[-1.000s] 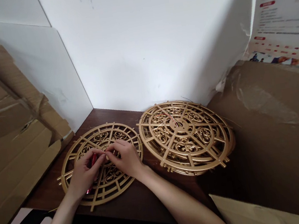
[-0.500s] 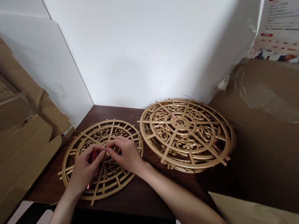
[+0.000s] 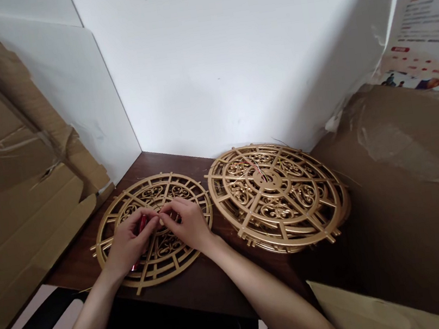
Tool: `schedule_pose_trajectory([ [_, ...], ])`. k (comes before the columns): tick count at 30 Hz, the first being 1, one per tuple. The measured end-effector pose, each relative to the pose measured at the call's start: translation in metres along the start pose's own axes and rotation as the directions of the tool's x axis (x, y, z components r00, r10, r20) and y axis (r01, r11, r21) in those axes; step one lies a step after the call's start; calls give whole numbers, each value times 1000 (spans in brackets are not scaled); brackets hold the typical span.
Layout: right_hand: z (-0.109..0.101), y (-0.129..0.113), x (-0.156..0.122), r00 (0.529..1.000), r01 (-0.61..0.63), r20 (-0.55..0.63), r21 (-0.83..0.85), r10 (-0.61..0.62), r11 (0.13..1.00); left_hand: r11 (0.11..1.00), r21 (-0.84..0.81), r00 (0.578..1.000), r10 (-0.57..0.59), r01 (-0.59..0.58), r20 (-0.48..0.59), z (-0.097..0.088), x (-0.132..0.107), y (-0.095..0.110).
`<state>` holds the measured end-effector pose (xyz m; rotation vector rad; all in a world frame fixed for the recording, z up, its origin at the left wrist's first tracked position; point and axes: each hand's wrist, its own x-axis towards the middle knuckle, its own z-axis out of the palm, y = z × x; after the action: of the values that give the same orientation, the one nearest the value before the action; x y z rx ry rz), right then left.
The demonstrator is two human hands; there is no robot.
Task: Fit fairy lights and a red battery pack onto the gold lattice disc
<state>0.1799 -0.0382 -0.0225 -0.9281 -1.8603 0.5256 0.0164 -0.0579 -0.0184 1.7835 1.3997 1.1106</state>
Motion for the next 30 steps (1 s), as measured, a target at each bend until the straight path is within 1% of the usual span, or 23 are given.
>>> schedule_pose_trajectory([
  [5, 0, 0, 0, 1000, 2, -5, 7, -2, 1000, 1000, -9, 1000, -19, 19, -5, 0, -1, 2],
  [8, 0, -1, 0, 1000, 16, -10, 14, -16, 1000, 1000, -5, 1000, -10, 10, -7, 0, -1, 3],
  [14, -1, -1, 1, 1000, -2, 0, 17, 2, 1000, 1000, 0, 1000, -15, 15, -14, 0, -1, 2],
  [21, -1, -1, 1, 1000, -8, -3, 13, 8, 1000, 1000, 11, 1000, 5, -5, -18, 0, -1, 2],
  [30, -2, -5, 2, 1000, -21, -11, 16, 21, 1000, 1000, 7, 1000, 4, -4, 0, -1, -1, 2],
])
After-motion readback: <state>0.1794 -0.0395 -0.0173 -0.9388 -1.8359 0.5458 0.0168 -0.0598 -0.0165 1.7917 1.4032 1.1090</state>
